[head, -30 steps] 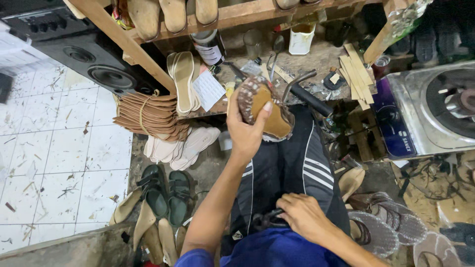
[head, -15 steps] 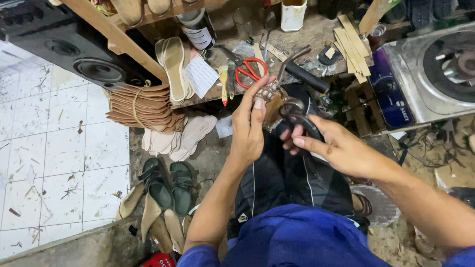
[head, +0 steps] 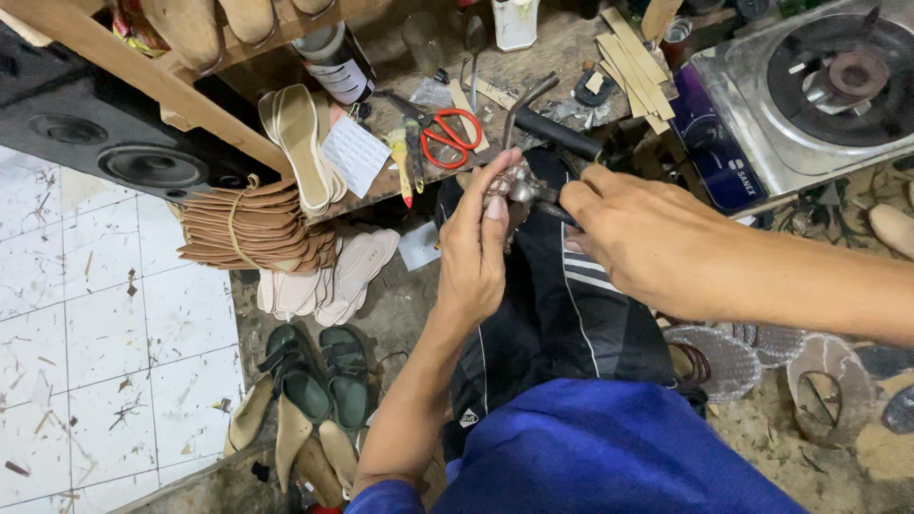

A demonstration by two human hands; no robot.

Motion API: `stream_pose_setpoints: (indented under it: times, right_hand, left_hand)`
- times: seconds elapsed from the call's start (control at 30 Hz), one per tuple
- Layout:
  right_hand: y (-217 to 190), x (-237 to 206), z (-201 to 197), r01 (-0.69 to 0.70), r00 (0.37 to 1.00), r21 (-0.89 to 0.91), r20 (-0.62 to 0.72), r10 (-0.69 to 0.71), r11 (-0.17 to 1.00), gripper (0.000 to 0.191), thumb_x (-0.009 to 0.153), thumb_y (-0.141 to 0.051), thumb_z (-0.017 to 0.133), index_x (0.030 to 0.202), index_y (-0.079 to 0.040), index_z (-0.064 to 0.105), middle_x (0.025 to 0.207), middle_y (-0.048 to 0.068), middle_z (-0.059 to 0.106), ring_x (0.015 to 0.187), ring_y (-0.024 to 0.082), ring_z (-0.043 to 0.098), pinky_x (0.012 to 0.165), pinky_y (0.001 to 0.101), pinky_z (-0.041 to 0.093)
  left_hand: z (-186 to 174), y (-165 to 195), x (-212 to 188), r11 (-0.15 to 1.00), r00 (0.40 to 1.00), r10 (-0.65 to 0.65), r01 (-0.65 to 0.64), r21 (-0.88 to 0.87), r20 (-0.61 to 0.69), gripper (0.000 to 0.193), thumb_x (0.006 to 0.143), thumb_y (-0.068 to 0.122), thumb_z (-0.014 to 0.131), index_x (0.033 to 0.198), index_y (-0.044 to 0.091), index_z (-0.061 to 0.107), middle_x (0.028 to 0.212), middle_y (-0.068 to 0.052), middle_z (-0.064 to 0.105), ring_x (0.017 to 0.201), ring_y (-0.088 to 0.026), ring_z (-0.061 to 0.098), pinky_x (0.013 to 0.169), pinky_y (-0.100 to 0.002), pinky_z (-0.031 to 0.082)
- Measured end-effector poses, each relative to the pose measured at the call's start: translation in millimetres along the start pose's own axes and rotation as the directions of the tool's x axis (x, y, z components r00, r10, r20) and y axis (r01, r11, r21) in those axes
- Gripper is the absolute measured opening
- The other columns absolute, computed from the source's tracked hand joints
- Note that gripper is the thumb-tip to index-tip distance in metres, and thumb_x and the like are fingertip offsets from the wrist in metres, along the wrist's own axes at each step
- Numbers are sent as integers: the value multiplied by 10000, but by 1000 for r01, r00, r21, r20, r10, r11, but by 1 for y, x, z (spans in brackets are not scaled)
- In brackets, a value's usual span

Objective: The person assembles a woven upper onto a wooden shoe last, then uses a curved metal tool to press and shape the upper around the last. The person retrieves a new last from a shelf, places it on the lap, and continues pressing the upper into place.

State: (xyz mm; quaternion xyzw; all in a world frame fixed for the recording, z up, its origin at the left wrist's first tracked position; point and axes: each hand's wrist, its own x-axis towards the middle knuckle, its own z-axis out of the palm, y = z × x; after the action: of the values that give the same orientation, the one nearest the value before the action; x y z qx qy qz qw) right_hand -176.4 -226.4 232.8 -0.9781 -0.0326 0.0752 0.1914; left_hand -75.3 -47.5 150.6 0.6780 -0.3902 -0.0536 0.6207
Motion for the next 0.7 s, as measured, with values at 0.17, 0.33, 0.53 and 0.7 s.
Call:
stream_pose_setpoints:
  times: [0.17,0.33,0.53,0.7]
  right_hand:
    - [-4,30,30,37,976,140,-219,-5,989,348,934,-224,665,1035,54,482,1015,273,592,878,516,615,689,544,505]
    - [6,36,34,185,928,-127,-304,-216,974,266,881,-122,646,985,44,466,963,267,584,852,495,623,676,532,513]
    - [11,33,40,32,974,-97,-221,-52,995,311,884,-149,704,970,47,478,920,243,580,799,459,629,622,522,518]
    - [2,52,62,193,875,-148,-421,-238,970,255,741,36,627,929,55,456,931,241,520,844,437,593,702,498,520]
  left_hand:
    - [-15,-9,3,996,999,18,-21,-88,-35,376,1169,137,389,1509,20,497,1475,-129,633,1336,-210,622,1182,-328,452]
    - [-22,-12,10,983,987,-159,156,-95,-18,401,1102,138,389,1471,39,511,1413,-101,671,969,-170,580,899,-285,491]
    - [-21,-15,12,990,999,-48,48,-132,3,387,1144,97,391,1507,14,493,1473,-135,630,1339,-190,605,1142,-292,449]
    - [-39,-23,19,989,990,-83,96,-115,112,413,1130,77,465,1538,10,447,1470,-166,644,1309,-215,639,1144,-315,477]
